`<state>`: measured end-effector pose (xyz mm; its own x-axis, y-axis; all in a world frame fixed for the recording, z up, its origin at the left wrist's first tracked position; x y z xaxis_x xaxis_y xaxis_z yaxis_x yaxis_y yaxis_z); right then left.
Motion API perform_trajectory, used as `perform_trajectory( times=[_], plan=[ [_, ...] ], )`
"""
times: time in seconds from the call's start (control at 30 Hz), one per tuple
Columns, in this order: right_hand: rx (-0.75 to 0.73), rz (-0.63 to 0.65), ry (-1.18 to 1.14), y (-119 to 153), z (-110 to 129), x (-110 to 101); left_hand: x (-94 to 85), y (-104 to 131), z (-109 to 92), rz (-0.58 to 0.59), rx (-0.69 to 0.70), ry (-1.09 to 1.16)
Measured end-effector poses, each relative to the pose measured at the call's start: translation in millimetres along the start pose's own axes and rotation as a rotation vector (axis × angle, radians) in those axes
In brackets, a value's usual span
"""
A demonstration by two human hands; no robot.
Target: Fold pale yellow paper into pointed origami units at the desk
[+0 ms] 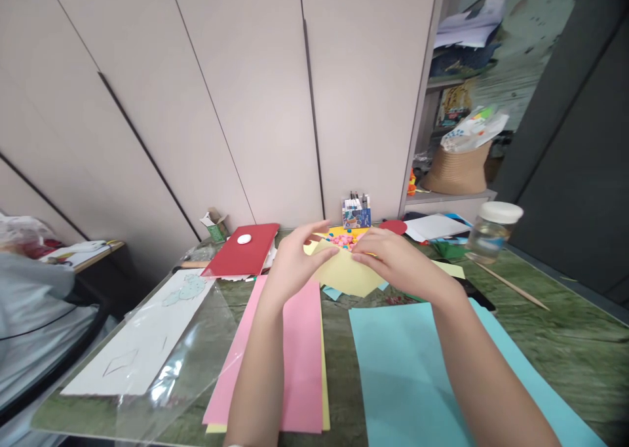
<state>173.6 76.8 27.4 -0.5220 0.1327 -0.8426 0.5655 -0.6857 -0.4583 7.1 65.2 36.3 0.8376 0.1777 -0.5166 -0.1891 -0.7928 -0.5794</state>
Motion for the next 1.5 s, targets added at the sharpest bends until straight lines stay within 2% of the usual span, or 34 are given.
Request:
perform_trajectory(
  times=[0.1, 0.2, 0.3, 0.47, 0.63, 0.77, 1.0, 1.17, 1.33, 1.5],
  plan=[
    [-0.020, 0.026, 0.020, -1.5, -0.2, 3.9, 4.2, -3.5, 6.8, 0.053, -0.044, 0.104],
    [0.001, 0.035, -0.013, -3.1, -2.1, 7.9, 5.7, -5.1, 8.5, 0.017, -0.052, 0.158],
    [0.050, -0.038, -0.064, -4.5, -2.5, 7.1, 8.0, -4.7, 5.3, -0.019, -0.007, 0.162],
    [0.011, -0.144, -0.056, -5.2, 4.6, 4.2, 10.7, -3.0, -4.0, -0.031, 0.089, 0.100],
    [-0.032, -0.144, 0.025, -4.6, 6.4, 6.9, 10.9, -1.4, -8.4, 0.003, 0.106, 0.022],
    [-0.012, -0.169, 0.052, -6.1, 8.0, 5.8, 8.8, 0.0, -7.5, -0.050, 0.090, -0.015],
    [0.031, -0.188, 0.180, -7.5, -8.1, -0.2, -11.4, -0.3, 5.3, -0.266, 0.070, -0.052],
    [0.074, -0.150, 0.201, -7.4, -24.0, -3.4, -25.1, -1.4, 15.3, -0.348, 0.064, -0.019],
    [0.123, -0.122, 0.233, -6.4, -36.8, -6.7, -32.7, -1.4, 19.4, -0.376, 0.051, -0.025],
    [0.244, -0.174, 0.330, 1.0, -62.8, -20.0, -56.1, 6.5, 20.0, -0.530, 0.058, -0.089]
  ],
)
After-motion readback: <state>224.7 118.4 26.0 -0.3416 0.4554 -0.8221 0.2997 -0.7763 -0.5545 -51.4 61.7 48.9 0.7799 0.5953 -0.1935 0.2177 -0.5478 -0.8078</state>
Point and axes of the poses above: each hand's wrist, its own y-axis away from the middle knuckle, its own x-axis out of the palm, z = x × y, the point moved 5 cm from there along -y, towards the middle knuckle, and after that the axes turned 6 degrees about x, right-handed, at the moved point
